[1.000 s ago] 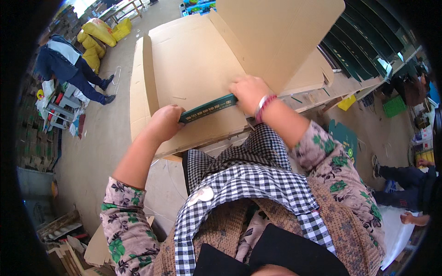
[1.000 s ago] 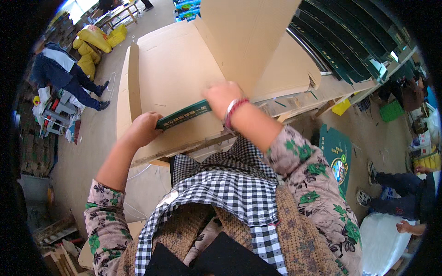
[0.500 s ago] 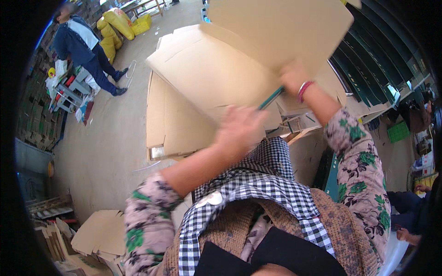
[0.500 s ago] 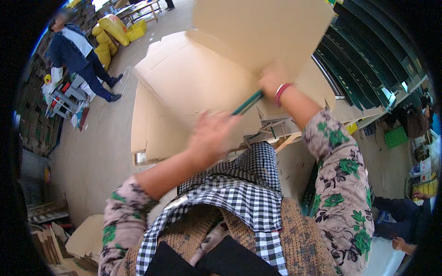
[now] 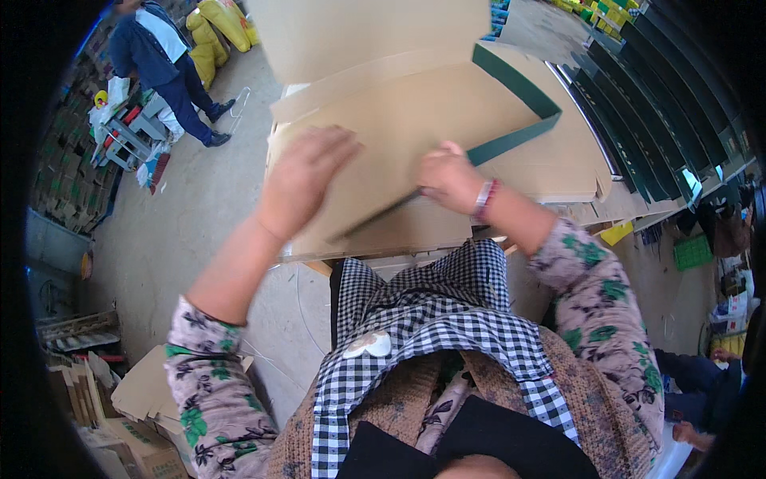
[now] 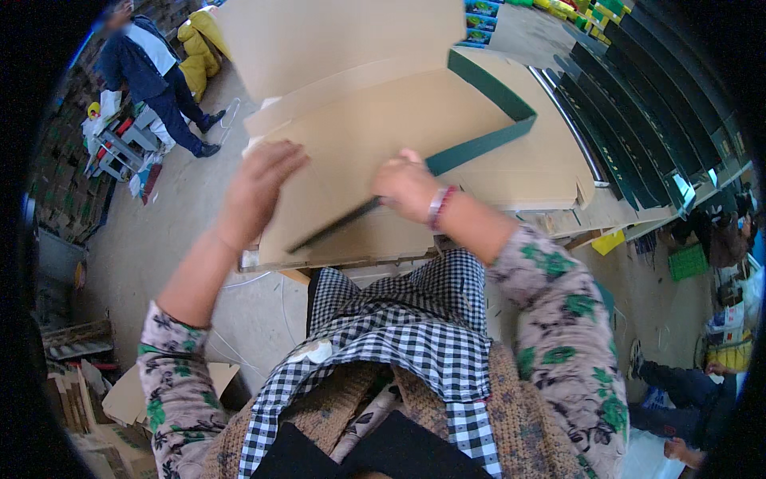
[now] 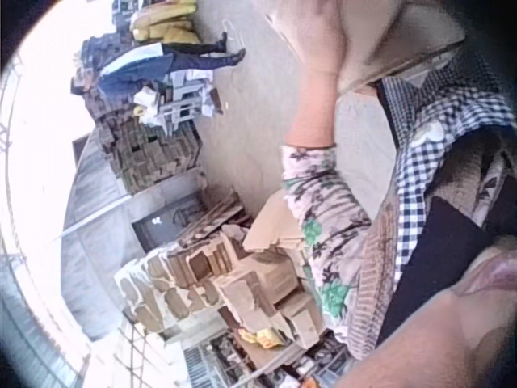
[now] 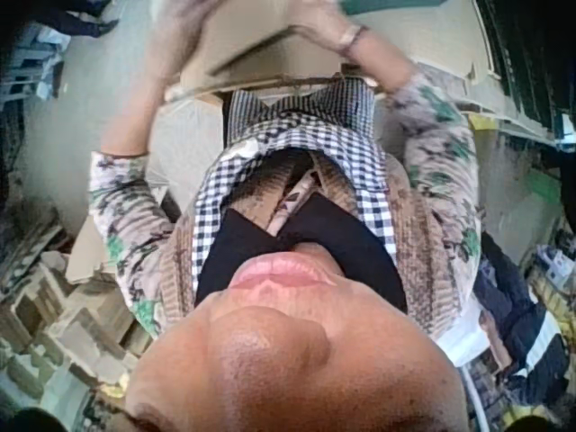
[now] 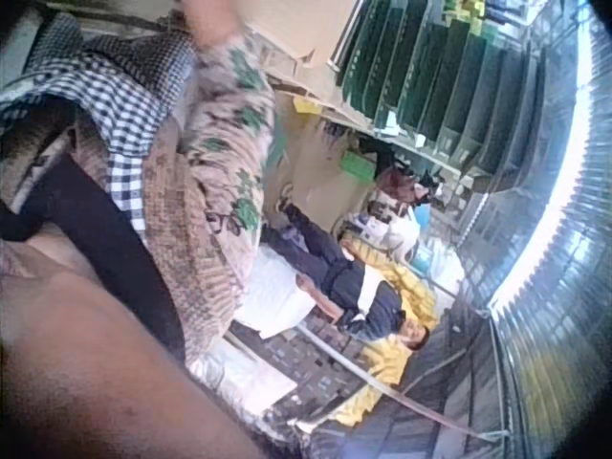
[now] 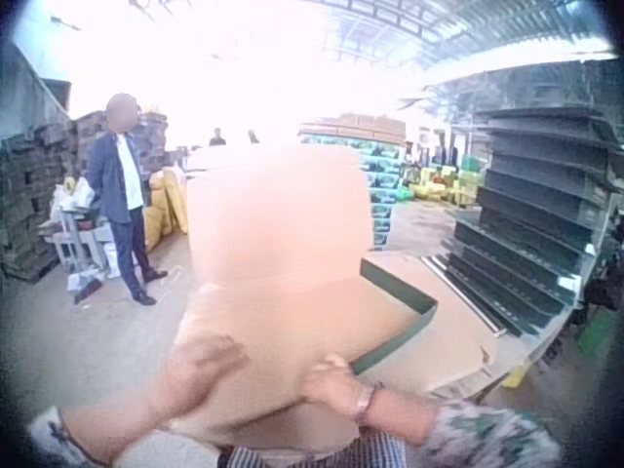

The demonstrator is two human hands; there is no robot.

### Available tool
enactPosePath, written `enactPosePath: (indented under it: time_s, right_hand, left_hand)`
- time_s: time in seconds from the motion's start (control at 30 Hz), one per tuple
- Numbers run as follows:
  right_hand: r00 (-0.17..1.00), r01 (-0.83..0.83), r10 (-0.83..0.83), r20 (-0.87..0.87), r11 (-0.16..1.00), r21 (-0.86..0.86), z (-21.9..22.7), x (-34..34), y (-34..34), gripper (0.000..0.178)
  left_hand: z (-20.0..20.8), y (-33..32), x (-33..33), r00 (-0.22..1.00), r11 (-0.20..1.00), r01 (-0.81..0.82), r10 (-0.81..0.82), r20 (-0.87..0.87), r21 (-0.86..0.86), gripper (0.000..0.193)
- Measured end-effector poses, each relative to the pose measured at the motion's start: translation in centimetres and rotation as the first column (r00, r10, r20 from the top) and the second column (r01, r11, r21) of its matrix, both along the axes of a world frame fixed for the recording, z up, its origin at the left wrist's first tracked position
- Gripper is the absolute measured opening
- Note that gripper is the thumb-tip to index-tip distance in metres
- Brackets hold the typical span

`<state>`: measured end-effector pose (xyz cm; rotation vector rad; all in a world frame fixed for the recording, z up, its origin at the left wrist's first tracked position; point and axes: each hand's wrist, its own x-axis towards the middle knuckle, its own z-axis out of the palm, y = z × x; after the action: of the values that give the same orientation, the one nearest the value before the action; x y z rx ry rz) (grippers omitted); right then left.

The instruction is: The person assembles flat cardboard boxes by folding the flaps and securing them with green tape. The person repeatedly picks up flat boxes, folds them into shape, and tapes the seams before stacking the finished boxes.

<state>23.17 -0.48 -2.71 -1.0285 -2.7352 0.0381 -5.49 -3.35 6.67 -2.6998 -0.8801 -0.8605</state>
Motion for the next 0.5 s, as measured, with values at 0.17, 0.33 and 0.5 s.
enactPosePath:
  time_s: [0.17, 0.33, 0.5]
  right_hand:
    - [0.994, 0.058, -0.061, 0.09, 0.998, 0.035, 2.7, 11.0, -3.9, 0.032]
    - [0.995, 0.066, -0.057, 0.086, 0.991, -0.117, 2.5, 14.4, -6.1, 0.038]
    - [0.864, 0.499, -0.482, 0.145, 0.859, -0.117, 1.9, 14.9, -4.7, 0.02]
  left_hand:
    - [-2.9, 5.4, -5.1, 0.648, 0.892, -0.154, 0.415, -0.639, 0.424, 0.049]
    - [-4.0, 8.2, -1.7, 0.501, 0.96, -0.137, 0.278, -0.82, 0.243, 0.028]
    - [-3.9, 6.1, 3.2, 0.868, 0.924, -0.319, 0.197, -0.455, -0.209, 0.012]
